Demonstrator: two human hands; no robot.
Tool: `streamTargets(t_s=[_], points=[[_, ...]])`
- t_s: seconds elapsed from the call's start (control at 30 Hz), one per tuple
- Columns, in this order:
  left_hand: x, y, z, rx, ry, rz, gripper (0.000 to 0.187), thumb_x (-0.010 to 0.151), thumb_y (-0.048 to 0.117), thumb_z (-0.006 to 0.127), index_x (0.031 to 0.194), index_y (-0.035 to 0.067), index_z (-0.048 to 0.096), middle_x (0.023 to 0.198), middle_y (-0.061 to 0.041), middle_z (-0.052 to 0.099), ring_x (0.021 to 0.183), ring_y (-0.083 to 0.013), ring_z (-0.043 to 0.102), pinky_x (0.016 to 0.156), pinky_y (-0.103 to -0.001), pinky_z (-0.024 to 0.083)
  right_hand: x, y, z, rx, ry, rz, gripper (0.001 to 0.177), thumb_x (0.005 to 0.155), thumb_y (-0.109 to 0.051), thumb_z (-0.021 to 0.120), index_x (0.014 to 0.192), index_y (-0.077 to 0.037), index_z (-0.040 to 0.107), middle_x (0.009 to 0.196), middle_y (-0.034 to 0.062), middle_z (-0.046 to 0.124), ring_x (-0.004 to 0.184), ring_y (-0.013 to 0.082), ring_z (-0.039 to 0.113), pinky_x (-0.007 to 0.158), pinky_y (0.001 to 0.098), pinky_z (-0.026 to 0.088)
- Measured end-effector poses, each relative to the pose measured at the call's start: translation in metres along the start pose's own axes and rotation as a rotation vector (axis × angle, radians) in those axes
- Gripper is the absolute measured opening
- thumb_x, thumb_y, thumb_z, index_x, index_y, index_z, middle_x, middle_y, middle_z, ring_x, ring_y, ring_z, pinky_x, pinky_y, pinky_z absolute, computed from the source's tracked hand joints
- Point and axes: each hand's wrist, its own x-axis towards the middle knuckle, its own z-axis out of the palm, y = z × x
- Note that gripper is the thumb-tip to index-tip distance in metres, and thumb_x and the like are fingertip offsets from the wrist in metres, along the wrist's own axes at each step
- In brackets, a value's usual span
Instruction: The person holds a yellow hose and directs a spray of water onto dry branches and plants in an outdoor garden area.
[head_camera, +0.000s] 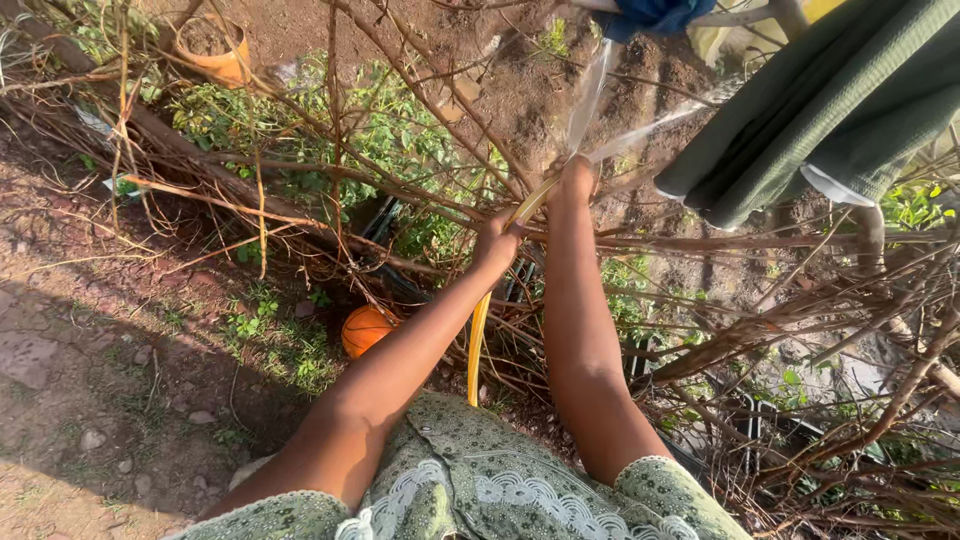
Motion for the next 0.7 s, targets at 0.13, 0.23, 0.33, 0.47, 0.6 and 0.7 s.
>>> streamTargets(t_s=[0.13,0.23,0.33,0.47,0.6,0.7], points=[[0.007,0.005,0.000,-0.014,0.020,-0.044,0.035,0.103,0.031,0.057,0.133,0.014,0.065,0.067,0.000,0.061,0.051,-0.0116,0.052,0.044,-0.032,0.038,0.029,0.007,-0.002,0.079,-0.006,0.030,0.023,0.107,-0.015,0.035,0.117,0.001,0.049,0.068,0.0015,0.048,0.051,0.0111,0.043,0.045,0.0255,0.038],[0.013,0.008,0.003,0.016,0.020,-0.047,0.038,0.103,0.031,0.058,0.136,0.013,0.064,0.068,-0.001,0.063,0.054,-0.0119,0.056,0.047,-0.032,0.042,0.031,0.003,0.000,0.111,0.109,0.030,0.019,0.107,-0.015,0.037,0.114,0.000,0.046,0.067,0.0030,0.047,0.050,0.0133,0.043,0.045,0.0267,0.038],[0.018,0.006,0.001,-0.011,0.027,0.015,0.038,0.102,0.029,0.058,0.136,0.012,0.064,0.073,-0.003,0.066,0.058,-0.0127,0.060,0.052,-0.032,0.046,0.018,0.000,0.000,0.164,0.092,0.042,0.021,0.107,-0.013,0.041,0.117,0.002,0.052,0.069,0.0011,0.050,0.052,0.0099,0.044,0.047,0.0240,0.040],[0.024,-0.006,0.000,0.048,0.069,0.075,0.034,0.102,0.028,0.060,0.131,0.011,0.069,0.082,-0.007,0.073,0.067,-0.0163,0.063,0.061,-0.035,0.049,0.007,-0.003,0.011,0.002,0.024,-0.005,0.020,0.106,-0.010,0.040,0.118,0.003,0.049,0.070,0.0007,0.049,0.052,0.0113,0.045,0.046,0.0261,0.041],[0.037,-0.014,0.003,0.142,0.114,0.159,0.034,0.102,0.028,0.059,0.131,0.012,0.068,0.089,-0.008,0.074,0.071,-0.0172,0.065,0.064,-0.036,0.051,0.008,-0.005,0.017,-0.014,0.062,0.045,0.022,0.105,-0.013,0.039,0.120,-0.001,0.051,0.070,0.0021,0.051,0.051,0.0104,0.046,0.046,0.0253,0.041],[0.043,-0.008,0.012,0.140,0.120,0.118,0.035,0.101,0.027,0.060,0.132,0.013,0.066,0.089,-0.010,0.075,0.068,-0.0178,0.066,0.062,-0.037,0.051,0.021,-0.011,0.019,-0.007,0.019,0.038,0.022,0.105,-0.011,0.039,0.120,0.001,0.049,0.070,0.0022,0.051,0.052,0.0106,0.045,0.045,0.0257,0.040]])
